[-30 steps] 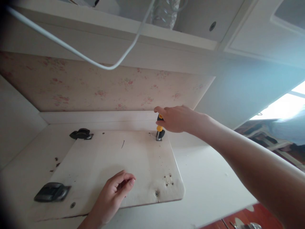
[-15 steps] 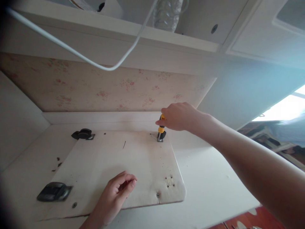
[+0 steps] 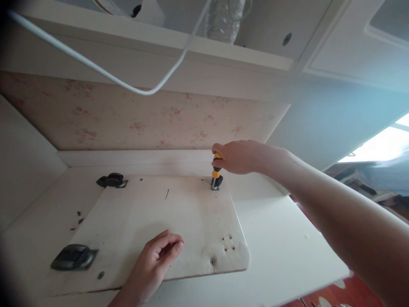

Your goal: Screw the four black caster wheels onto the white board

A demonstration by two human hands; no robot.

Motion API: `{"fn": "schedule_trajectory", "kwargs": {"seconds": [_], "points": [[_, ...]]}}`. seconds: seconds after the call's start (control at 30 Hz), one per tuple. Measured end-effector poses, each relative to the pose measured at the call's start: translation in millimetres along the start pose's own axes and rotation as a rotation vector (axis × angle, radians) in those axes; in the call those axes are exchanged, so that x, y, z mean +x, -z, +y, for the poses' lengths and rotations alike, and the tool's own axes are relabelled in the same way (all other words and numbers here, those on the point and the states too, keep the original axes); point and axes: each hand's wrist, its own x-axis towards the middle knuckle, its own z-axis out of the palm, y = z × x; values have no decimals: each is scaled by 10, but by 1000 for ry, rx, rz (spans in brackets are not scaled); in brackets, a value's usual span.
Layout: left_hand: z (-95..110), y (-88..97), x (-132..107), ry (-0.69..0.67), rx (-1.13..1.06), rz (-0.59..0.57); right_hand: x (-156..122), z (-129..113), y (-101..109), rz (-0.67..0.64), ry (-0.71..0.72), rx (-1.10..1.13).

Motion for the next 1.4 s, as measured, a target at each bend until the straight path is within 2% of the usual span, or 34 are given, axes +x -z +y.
{"fn": "schedule_trajectory", "kwargs": {"seconds": [0.07,0.2,0.33,0.37,0.43,0.53,0.67,0.83,1.0,1.13,1.3,1.4], "points": [[0,0,3,-2,2,-5,-11,-15,1,-4,1,-30],[8,1,1,0,5,-8,-6,-21,-61,77,-72,-154],[14,5,-8,-1,1,-2,5,31,-126,32,104,-47],[13,4,-10,-3,2,-2,6,41,-128,9,109,-48],[10,3,-11,-7,4,-1,6,50,-122,-13,29,-88],[7,0,-8,-5,3,-1,2,51,-120,24,-80,-97],[14,0,-7,1,1,1,-7,49,-134,9,69,53],[21,4,-9,-1,10,-10,-6,5,-74,-38,-92,-121],[30,3,-2,-7,14,3,-10,-17,-52,-46,87,13],[35,2,-2,-9,16,-7,-25,-42,-61,-2,-66,-162],[41,6,-12,-3,8,12,-40,-26,-80,-42,103,49],[41,0,-9,-8,12,4,-27,-33,-96,0,-3,-108]]}}
